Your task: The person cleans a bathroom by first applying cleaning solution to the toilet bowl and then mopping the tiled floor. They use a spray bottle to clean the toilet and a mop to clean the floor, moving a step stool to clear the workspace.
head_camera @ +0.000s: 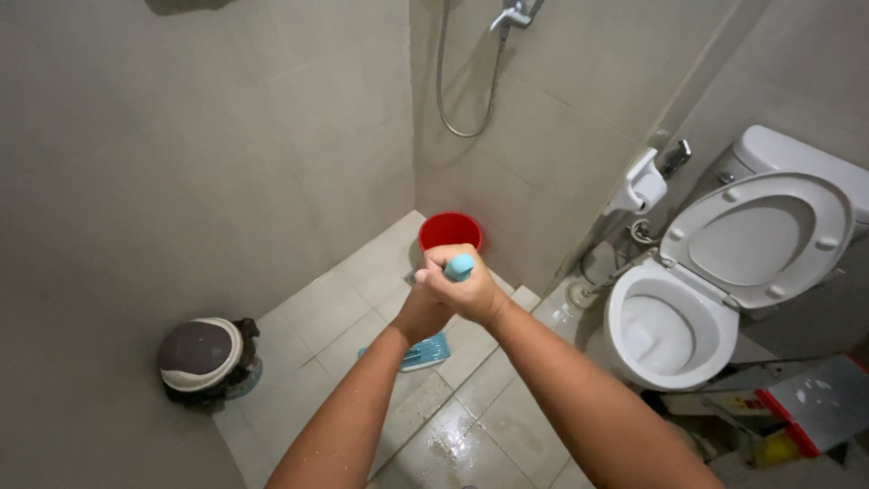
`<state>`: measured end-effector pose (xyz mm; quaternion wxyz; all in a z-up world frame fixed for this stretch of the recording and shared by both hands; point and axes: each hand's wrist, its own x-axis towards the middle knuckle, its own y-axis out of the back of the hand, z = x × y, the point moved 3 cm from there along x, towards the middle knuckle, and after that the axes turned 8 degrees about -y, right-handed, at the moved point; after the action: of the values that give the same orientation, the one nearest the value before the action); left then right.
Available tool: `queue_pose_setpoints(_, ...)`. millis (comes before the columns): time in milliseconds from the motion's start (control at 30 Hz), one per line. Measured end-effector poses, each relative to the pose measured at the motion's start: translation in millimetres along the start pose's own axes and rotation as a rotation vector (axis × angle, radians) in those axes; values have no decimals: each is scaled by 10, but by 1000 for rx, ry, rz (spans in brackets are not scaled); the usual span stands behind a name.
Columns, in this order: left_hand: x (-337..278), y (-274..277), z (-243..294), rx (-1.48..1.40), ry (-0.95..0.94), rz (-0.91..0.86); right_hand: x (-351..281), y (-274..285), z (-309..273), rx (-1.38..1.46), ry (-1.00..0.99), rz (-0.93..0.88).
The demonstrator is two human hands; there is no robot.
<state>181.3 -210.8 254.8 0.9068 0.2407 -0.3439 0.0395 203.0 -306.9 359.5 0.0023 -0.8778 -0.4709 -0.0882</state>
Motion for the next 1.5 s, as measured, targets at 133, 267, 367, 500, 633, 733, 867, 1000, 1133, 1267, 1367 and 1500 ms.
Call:
queue_pose_setpoints(133,-155,10,-231,144,-106,-83,27,-77,103,-95,131,69)
queue_pose_setpoints(267,-398,-44,-381,56,153,-139,-149,-207,224,-167,196,183)
queue_pose_setpoints(367,-486,-41,-314,26,186,-106,-271,-294,222,-185,246,241)
queue_pose_setpoints(500,-428,36,-72,-114,366,-113,-363,-365,282,-195,325,302)
queue_pose_setpoints(633,-741,-109,-645,182,47,-207,-310,-416,491,-221,355,300)
queue_pose_setpoints(733,-767,21,-566,-212,173,-83,-263,-516,715,-229,403,255)
queue_pose_setpoints(867,-1158,-46,-1047,-179,14,-1,-195,-709,1035,-252,410,145)
queue_pose_setpoints(1000,-1441,-56,-1299,-48,-87,8,-287,-912,895,-290,551,110)
queue_pose_setpoints(1133,-1567,-56,-1169,68,-194,-2,-398,-994,907,-309,416,135)
queue_pose_setpoints(1267,-1524,-23,-996,-80,10,-61,-461,-1039,637,-309,443,113)
queue_pose_setpoints(1367,-1357,125,-676,-357,73,-52,-389,-1048,489,-312,413,131)
queue_pose_setpoints(1500,-1195,205,-736,-625,217,-181,-135,-981,309,-265,165,181)
